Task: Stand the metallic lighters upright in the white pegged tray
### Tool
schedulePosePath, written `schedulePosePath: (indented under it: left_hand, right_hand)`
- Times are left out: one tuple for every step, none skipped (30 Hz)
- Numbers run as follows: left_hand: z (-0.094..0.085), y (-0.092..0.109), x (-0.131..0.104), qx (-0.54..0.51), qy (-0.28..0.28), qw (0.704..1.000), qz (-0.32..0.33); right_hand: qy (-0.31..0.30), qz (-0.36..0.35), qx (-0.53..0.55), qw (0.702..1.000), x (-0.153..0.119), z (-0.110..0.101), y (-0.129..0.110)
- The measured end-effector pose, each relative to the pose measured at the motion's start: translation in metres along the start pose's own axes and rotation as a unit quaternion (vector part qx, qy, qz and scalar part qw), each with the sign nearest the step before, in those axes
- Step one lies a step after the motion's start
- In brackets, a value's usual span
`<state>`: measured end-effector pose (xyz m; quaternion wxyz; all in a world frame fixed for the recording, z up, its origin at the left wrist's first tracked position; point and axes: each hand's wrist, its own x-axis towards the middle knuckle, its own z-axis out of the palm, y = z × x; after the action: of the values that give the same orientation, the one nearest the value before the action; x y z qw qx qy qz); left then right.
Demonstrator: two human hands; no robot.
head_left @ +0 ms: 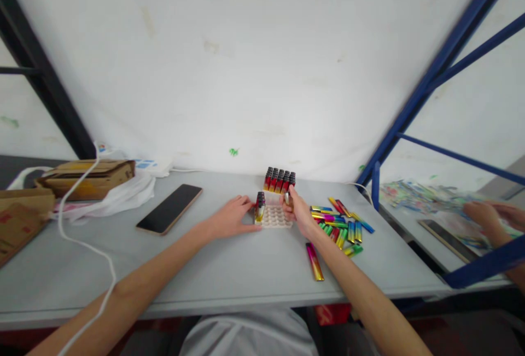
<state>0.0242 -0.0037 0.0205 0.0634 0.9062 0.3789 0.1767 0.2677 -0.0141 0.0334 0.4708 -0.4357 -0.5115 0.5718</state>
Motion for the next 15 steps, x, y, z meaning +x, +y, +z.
schedulePosePath:
  left_hand:
    - [0.000, 0.000, 0.000, -0.001, -0.001, 1.000, -0.002]
    - [-0.001, 0.001, 0.000, -0.003, 0.000, 1.000, -0.004]
    - [-0.001, 0.001, 0.000, -0.004, 0.000, 1.000, -0.004]
    - [-0.002, 0.002, 0.000, -0.005, 0.000, 1.000, -0.003]
    - [-0.003, 0.002, 0.000, -0.005, -0.001, 1.000, -0.001]
    - [-0.004, 0.003, 0.000, -0.004, -0.001, 1.000, 0.002]
    - [-0.004, 0.004, 0.000, -0.003, -0.002, 1.000, 0.005]
    - [-0.005, 0.005, 0.000, -0.001, -0.004, 1.000, 0.007]
    - [-0.006, 0.005, 0.000, 0.001, -0.004, 1.000, 0.007]
    - [-0.006, 0.006, 0.000, 0.003, -0.005, 1.000, 0.007]
    - [-0.006, 0.006, 0.000, 0.005, -0.006, 1.000, 0.006]
    - [-0.006, 0.007, 0.000, 0.007, -0.007, 1.000, 0.005]
    - [-0.006, 0.007, 0.000, 0.009, -0.008, 1.000, 0.004]
    - [-0.006, 0.007, 0.000, 0.012, -0.007, 1.000, 0.004]
    - [-0.006, 0.007, 0.000, 0.013, -0.007, 1.000, 0.005]
  right_hand:
    - [-0.010, -0.018, -0.002, 1.000, 0.000, 0.002, 0.001]
    - [-0.019, -0.040, -0.007, 0.999, 0.000, 0.003, 0.001]
    - [-0.031, -0.061, -0.017, 0.998, 0.000, 0.005, 0.001]
    - [-0.044, -0.079, -0.034, 0.995, -0.001, 0.006, 0.001]
    - [-0.062, -0.092, -0.061, 0.992, -0.002, 0.007, 0.001]
    - [-0.083, -0.105, -0.098, 0.986, -0.004, 0.007, 0.000]
    - [-0.101, -0.120, -0.142, 0.977, -0.005, 0.006, -0.001]
    - [-0.110, -0.139, -0.188, 0.966, -0.007, 0.006, -0.002]
    - [-0.108, -0.161, -0.233, 0.953, -0.008, 0.005, -0.004]
    - [-0.095, -0.183, -0.271, 0.940, -0.009, 0.004, -0.006]
    - [-0.076, -0.201, -0.301, 0.929, -0.011, 0.003, -0.008]
    - [-0.057, -0.210, -0.322, 0.921, -0.013, 0.002, -0.009]
    - [-0.044, -0.212, -0.339, 0.916, -0.014, 0.002, -0.011]
    - [-0.038, -0.210, -0.353, 0.911, -0.016, 0.003, -0.013]
    - [-0.036, -0.209, -0.363, 0.907, -0.018, 0.003, -0.013]
